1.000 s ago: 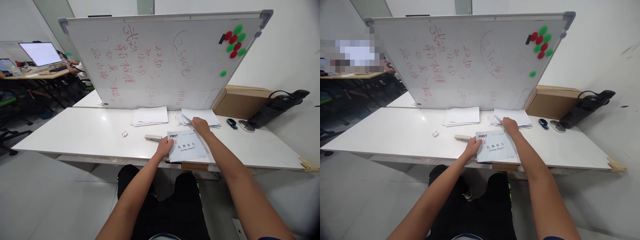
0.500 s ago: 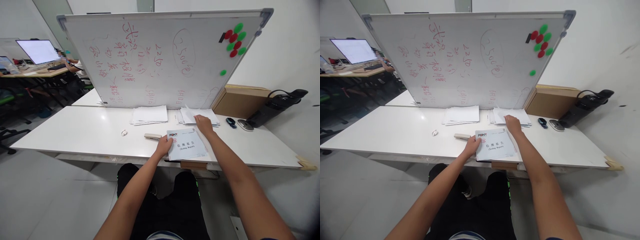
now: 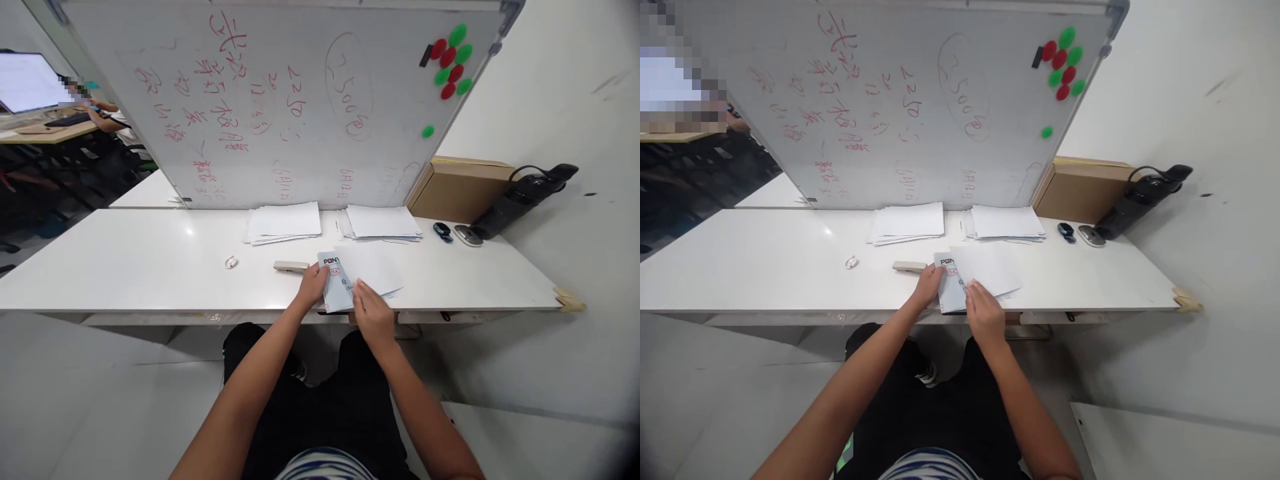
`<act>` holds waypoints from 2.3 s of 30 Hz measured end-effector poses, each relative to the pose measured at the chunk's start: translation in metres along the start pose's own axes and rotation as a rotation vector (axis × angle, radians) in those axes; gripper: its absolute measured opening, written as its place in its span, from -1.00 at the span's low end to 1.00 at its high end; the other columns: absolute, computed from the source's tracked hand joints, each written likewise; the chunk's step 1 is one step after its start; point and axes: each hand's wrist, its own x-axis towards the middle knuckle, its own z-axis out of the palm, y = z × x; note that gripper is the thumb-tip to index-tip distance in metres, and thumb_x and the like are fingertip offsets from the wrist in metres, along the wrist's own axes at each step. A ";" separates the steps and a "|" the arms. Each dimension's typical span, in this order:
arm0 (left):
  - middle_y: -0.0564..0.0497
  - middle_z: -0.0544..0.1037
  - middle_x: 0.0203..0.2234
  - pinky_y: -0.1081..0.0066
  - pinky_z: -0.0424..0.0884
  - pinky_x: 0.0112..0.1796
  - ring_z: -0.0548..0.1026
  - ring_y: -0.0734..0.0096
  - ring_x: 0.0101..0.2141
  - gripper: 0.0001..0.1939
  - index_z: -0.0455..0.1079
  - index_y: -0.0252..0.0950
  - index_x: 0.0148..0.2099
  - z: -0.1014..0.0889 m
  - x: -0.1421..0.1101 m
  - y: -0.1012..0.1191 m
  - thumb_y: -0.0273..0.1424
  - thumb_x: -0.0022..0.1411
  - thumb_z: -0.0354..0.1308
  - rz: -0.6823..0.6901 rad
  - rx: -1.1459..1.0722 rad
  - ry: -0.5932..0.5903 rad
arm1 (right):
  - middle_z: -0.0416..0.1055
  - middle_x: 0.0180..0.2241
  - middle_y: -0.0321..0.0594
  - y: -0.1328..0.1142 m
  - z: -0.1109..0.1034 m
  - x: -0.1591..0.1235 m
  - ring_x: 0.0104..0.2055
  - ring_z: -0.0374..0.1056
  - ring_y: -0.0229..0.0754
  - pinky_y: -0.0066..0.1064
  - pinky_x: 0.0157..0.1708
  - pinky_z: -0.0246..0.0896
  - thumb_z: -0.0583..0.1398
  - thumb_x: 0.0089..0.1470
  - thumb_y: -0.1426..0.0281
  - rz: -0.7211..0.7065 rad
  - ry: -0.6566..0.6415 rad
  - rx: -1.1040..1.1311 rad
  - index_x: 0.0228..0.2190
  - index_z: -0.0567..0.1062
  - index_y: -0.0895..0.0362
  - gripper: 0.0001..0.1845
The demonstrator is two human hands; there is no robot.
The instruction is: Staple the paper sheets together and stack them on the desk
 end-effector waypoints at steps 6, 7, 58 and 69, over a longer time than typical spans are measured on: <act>-0.11 0.55 -0.37 0.33 0.34 -0.23 0.44 0.26 -0.30 -0.41 0.40 -0.35 -0.36 -0.002 -0.003 0.006 -0.03 0.34 -0.27 0.061 0.039 -0.017 | 0.41 0.03 -0.20 -0.037 0.030 -0.015 0.10 0.32 -0.02 -0.08 0.13 0.24 0.05 0.21 0.31 0.255 -0.143 0.252 0.01 0.47 -0.01 -0.62; -0.13 0.56 -0.35 0.32 0.35 -0.22 0.45 0.25 -0.29 -0.36 0.42 -0.36 -0.34 -0.002 -0.003 0.006 0.00 0.34 -0.31 0.048 0.020 -0.017 | 0.39 0.05 -0.23 -0.040 0.030 -0.015 0.12 0.30 -0.01 -0.06 0.15 0.21 0.05 0.21 0.30 0.282 -0.169 0.283 0.02 0.46 -0.04 -0.62; -0.13 0.57 -0.13 0.24 0.36 -0.04 0.47 0.14 -0.06 -0.64 0.48 -0.36 -0.08 0.002 -0.041 0.022 -0.20 0.20 0.14 0.030 -0.040 0.024 | 0.53 -0.16 -0.06 0.053 -0.024 0.032 -0.09 0.44 0.02 -0.16 -0.06 0.32 0.35 -0.21 0.13 0.824 -0.156 0.759 -0.19 0.52 0.18 -0.45; -0.12 0.57 -0.15 0.25 0.38 -0.09 0.47 0.14 -0.09 -0.62 0.47 -0.35 -0.09 0.002 -0.051 0.025 -0.15 0.20 0.13 -0.017 -0.009 -0.032 | 0.47 -0.06 -0.08 0.043 -0.046 0.016 0.06 0.34 0.04 -0.15 0.07 0.23 0.22 -0.02 0.09 0.791 -0.328 0.543 -0.09 0.49 0.09 -0.51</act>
